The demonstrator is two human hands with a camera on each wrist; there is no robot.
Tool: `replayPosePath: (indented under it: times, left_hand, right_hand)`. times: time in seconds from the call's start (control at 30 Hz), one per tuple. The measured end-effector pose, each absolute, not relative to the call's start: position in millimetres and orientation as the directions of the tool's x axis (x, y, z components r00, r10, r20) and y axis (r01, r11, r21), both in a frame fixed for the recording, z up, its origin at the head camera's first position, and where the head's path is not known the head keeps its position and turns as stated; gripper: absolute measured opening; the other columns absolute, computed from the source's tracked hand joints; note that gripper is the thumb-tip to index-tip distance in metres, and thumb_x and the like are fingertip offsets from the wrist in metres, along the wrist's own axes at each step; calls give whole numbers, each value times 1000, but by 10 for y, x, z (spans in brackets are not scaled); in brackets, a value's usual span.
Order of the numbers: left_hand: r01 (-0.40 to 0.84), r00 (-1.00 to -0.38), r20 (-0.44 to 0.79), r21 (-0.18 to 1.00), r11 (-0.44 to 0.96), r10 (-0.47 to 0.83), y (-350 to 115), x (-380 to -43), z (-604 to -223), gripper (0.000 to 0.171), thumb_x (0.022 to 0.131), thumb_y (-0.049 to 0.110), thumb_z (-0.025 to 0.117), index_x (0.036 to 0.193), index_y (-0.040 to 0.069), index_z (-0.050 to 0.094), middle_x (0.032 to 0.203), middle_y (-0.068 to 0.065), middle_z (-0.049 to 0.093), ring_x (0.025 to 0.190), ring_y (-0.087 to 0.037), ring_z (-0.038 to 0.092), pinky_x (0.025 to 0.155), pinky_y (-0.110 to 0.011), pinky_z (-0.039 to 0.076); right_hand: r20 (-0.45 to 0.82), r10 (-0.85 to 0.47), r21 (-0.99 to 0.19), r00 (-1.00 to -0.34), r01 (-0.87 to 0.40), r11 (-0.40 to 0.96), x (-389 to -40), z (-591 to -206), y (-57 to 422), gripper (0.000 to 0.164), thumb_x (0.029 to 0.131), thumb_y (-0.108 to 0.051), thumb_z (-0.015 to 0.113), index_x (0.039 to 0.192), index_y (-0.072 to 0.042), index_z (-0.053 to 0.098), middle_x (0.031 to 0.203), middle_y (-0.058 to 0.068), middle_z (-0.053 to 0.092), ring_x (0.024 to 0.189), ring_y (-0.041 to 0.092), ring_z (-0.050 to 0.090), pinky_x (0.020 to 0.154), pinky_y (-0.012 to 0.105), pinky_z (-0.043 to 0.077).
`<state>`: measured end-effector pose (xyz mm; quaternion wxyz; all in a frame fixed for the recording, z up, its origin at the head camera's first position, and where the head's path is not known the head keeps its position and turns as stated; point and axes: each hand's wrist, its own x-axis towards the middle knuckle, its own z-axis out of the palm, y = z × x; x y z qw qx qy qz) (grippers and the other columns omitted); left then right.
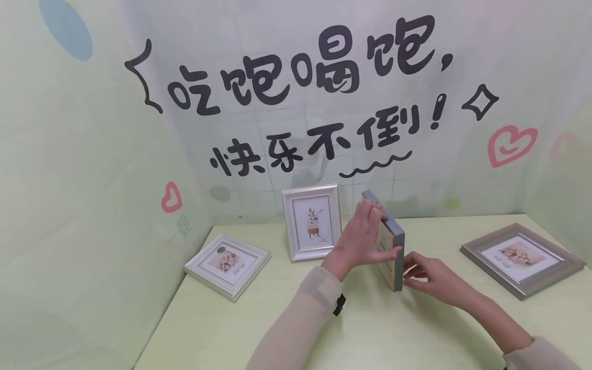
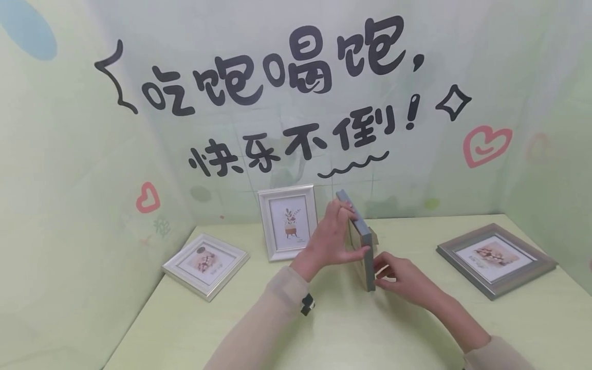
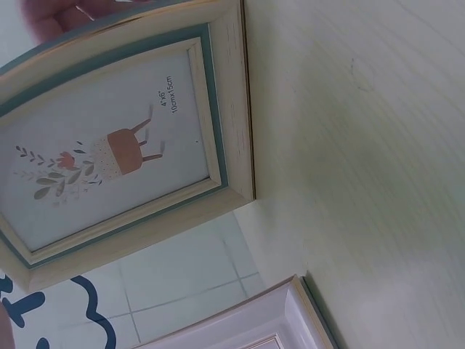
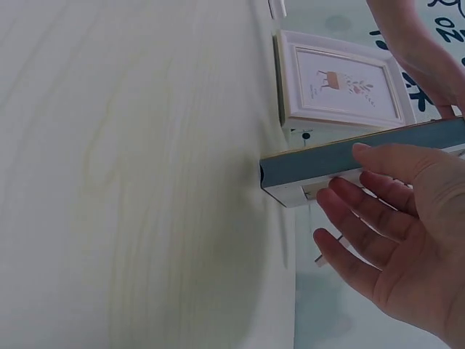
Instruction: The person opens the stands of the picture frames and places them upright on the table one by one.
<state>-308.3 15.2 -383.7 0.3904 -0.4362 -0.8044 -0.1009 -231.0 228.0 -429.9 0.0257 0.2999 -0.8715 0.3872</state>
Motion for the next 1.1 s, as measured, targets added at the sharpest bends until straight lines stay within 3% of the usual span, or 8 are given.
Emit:
replayPosePath:
  times: [0.2,0.43,0.53,0.63,0.7,0.87,0.93,1.1]
  left_hand:
    - [781,-327,713,-165,602,620,148,-3096,-3804,72,71,57,76,110,9,40,115,-10,41,107,-20,42,91,-21,49]
    - [826,-434,647,7,564,627,99,-3048,-3756,59,83,52,72,116,11,46,124,-8,43,116,-20,42,94,-23,50]
    - [852,-470,650,155,501,598,81,-3031,-3740,56,95,60,51,122,11,50,132,-8,47,125,-24,41,105,-31,46]
    - [834,-547,670,379,401,503,92,-3055,-3760,81,96,73,24,137,8,47,145,-10,46,138,-26,38,117,-39,35]
    - [768,-640,650,556,319,408,113,-3102,-3810,93,94,78,12,146,6,40,152,-11,42,143,-25,36,120,-42,31]
    - [476,-873,444,866,153,200,145,-3177,-4026,63,106,48,24,154,8,30,160,-12,31,144,-30,38,118,-48,34]
    - [374,-921,346,913,163,179,148,-3173,-4130,57,107,38,24,156,8,27,162,-12,30,145,-33,37,119,-51,32]
    - [215,-961,157,942,257,229,150,-3176,-4316,66,107,50,10,154,10,35,156,-10,43,145,-33,39,121,-55,26]
  right_hand:
    - [211,-459,-696,-863,-463,549,-2326,-4285,2246,25,89,-12,73,105,-2,57,100,11,71,85,10,72,73,24,58]
    - [245,-440,-642,-864,-485,594,-2337,-4338,2191,28,89,-12,73,109,0,56,99,10,71,84,13,71,72,24,59]
    - [265,-431,-610,-863,-496,618,-2318,-4350,2181,29,90,-11,71,113,0,56,98,8,72,84,15,71,72,25,58]
    - [264,-421,-592,-868,-490,640,-2297,-4350,2178,31,91,-10,70,116,1,56,99,9,73,83,16,72,72,25,57]
    - [261,-418,-584,-870,-487,649,-2290,-4340,2172,34,91,-9,69,119,2,55,100,10,73,83,16,71,72,25,57]
    - [248,-425,-582,-871,-485,653,-2290,-4328,2149,39,91,-7,68,125,6,52,102,13,72,83,15,71,71,25,57]
    - [237,-423,-588,-874,-476,654,-2282,-4342,2147,42,91,-6,68,127,6,51,102,13,72,83,15,70,71,25,57]
    - [206,-419,-612,-884,-450,650,-2269,-4335,2186,46,92,-8,68,130,8,49,104,14,71,84,15,70,69,24,56]
